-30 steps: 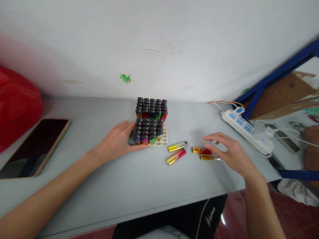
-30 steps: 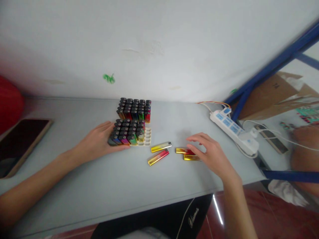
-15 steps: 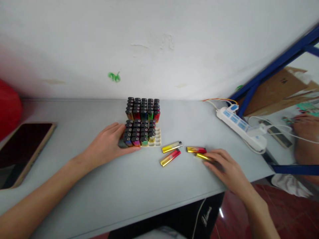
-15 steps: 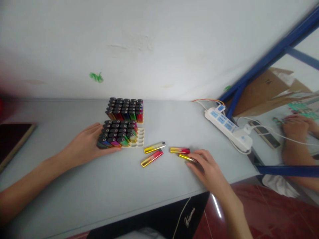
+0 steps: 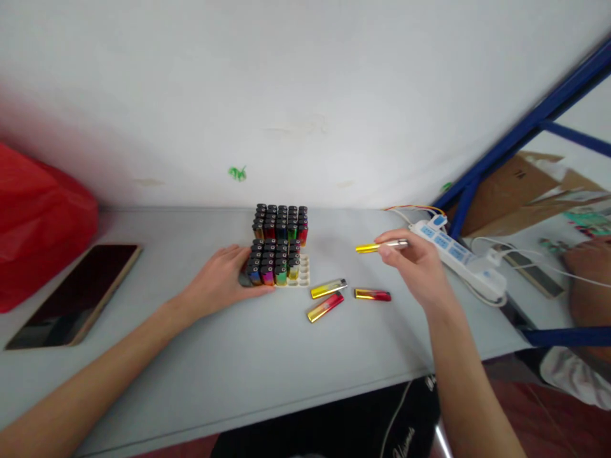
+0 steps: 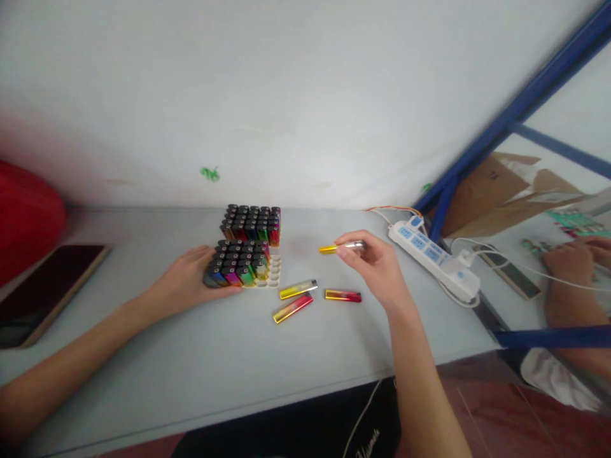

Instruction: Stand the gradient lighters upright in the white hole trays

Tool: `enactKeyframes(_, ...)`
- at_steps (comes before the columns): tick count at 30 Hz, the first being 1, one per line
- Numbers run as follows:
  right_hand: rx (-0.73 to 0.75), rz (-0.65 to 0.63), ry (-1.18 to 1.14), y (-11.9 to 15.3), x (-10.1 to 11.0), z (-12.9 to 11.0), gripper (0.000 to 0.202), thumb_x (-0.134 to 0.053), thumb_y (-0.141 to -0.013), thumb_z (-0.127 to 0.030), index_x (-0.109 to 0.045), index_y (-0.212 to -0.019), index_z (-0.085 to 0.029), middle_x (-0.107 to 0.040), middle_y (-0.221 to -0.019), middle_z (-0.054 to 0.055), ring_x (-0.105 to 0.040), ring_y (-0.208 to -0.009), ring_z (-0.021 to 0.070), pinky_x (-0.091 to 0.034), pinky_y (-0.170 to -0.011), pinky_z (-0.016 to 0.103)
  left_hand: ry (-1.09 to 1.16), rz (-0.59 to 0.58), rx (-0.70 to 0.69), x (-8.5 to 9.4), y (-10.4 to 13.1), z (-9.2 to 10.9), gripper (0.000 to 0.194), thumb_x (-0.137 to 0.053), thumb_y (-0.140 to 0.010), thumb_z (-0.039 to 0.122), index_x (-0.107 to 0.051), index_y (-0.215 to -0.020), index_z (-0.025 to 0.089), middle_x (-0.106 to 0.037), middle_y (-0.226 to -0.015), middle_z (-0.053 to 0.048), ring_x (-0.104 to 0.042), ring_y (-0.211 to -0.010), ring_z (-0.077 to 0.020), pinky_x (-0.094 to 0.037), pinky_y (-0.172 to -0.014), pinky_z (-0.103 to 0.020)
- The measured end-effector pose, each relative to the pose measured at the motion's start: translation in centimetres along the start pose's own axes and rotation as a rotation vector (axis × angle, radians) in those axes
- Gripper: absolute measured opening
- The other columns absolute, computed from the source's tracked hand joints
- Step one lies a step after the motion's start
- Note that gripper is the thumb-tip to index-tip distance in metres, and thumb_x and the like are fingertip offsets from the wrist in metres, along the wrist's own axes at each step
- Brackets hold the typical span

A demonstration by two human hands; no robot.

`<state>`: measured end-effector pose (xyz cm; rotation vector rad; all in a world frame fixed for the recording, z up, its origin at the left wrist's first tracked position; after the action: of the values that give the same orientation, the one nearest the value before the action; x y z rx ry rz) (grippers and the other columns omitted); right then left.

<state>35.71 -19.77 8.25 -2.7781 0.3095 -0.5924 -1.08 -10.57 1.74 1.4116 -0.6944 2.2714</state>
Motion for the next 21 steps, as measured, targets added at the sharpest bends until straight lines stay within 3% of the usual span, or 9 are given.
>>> enactKeyframes(4, -0.034, -0.214, -0.149, -3.6, -4.0, -0.9, 0.053, -0.066, -0.097, -0.072, -0.067, -0.082, -0.021, -0.062, -0.075, 0.000, -0.057, -0.066, 0.0148, -0.047, -0.060, 0.028, -0.013, 0.007, -0.004, -0.2, 0.0, -0.1, 0.057, -0.075, -0.079, 0.078, -0.063, -0.094, 0.024, -0.075, -0.098, -0.008, -0.072, -0.095, -0.0336, -0.058, -0.094, -0.048)
enactKeyframes(8, -0.110, -0.425, -0.321, -4.5, -8.1, -0.3, 0.053, -0.061, -0.098, -0.075, -0.061, -0.094, -0.022, -0.063, -0.075, -0.002, -0.058, -0.062, 0.0135, -0.046, -0.059, 0.027, -0.029, 0.028, -0.005, -0.5, 0.2, -0.1, 0.057, -0.078, -0.078, 0.073, -0.065, -0.100, 0.023, -0.077, -0.103, -0.010, -0.074, -0.098, -0.0347, -0.057, -0.095, -0.048)
enactKeyframes(11, -0.215, -0.412, -0.375, -4.0, -9.9, 0.4, 0.056, -0.067, -0.091, -0.080, -0.059, -0.098, -0.024, -0.045, -0.065, -0.009, -0.039, -0.050, 0.0097, -0.032, -0.048, 0.023, -0.052, 0.041, 0.000, -0.7, 0.3, -0.1, 0.057, -0.078, -0.080, 0.073, -0.065, -0.102, 0.023, -0.077, -0.103, -0.011, -0.074, -0.100, -0.0360, -0.057, -0.096, -0.050)
enactKeyframes(13, -0.284, -0.377, -0.352, -3.3, -10.7, 0.9, 0.060, -0.065, -0.089, -0.084, -0.057, -0.086, -0.024, -0.036, -0.062, -0.010, -0.029, -0.049, 0.0090, -0.023, -0.045, 0.023, -0.051, 0.047, -0.003, -0.7, 0.3, -0.1, 0.058, -0.076, -0.081, 0.074, -0.065, -0.104, 0.022, -0.077, -0.103, -0.011, -0.074, -0.099, -0.0360, -0.057, -0.096, -0.051)
enactKeyframes(17, -0.423, -0.296, -0.271, -2.1, -11.6, 1.9, 0.073, -0.046, -0.092, -0.089, -0.039, -0.058, -0.026, -0.027, -0.052, -0.008, -0.023, -0.048, 0.0096, -0.017, -0.046, 0.027, -0.041, 0.037, -0.023, -0.7, 0.3, -0.1, 0.057, -0.076, -0.083, 0.074, -0.064, -0.104, 0.022, -0.077, -0.101, -0.011, -0.074, -0.097, -0.0351, -0.057, -0.095, -0.050)
enactKeyframes(21, -0.465, -0.258, -0.161, -1.6, -12.3, 2.5, 0.065, -0.045, -0.094, -0.075, -0.036, -0.051, -0.027, -0.030, -0.048, -0.005, -0.026, -0.046, 0.0104, -0.019, -0.047, 0.029, -0.027, 0.035, -0.019, -0.6, 0.2, -0.2, 0.056, -0.078, -0.081, 0.073, -0.065, -0.102, 0.022, -0.077, -0.101, -0.011, -0.074, -0.099, -0.0350, -0.056, -0.096, -0.050)
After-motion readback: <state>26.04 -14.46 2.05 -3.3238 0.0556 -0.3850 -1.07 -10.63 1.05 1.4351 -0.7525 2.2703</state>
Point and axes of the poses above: each hand's wrist, its own y-axis away from the middle knuckle, its own x-axis out of the back of the hand, z = x × y, the point moved 2 cm from there along -y, towards the middle knuckle
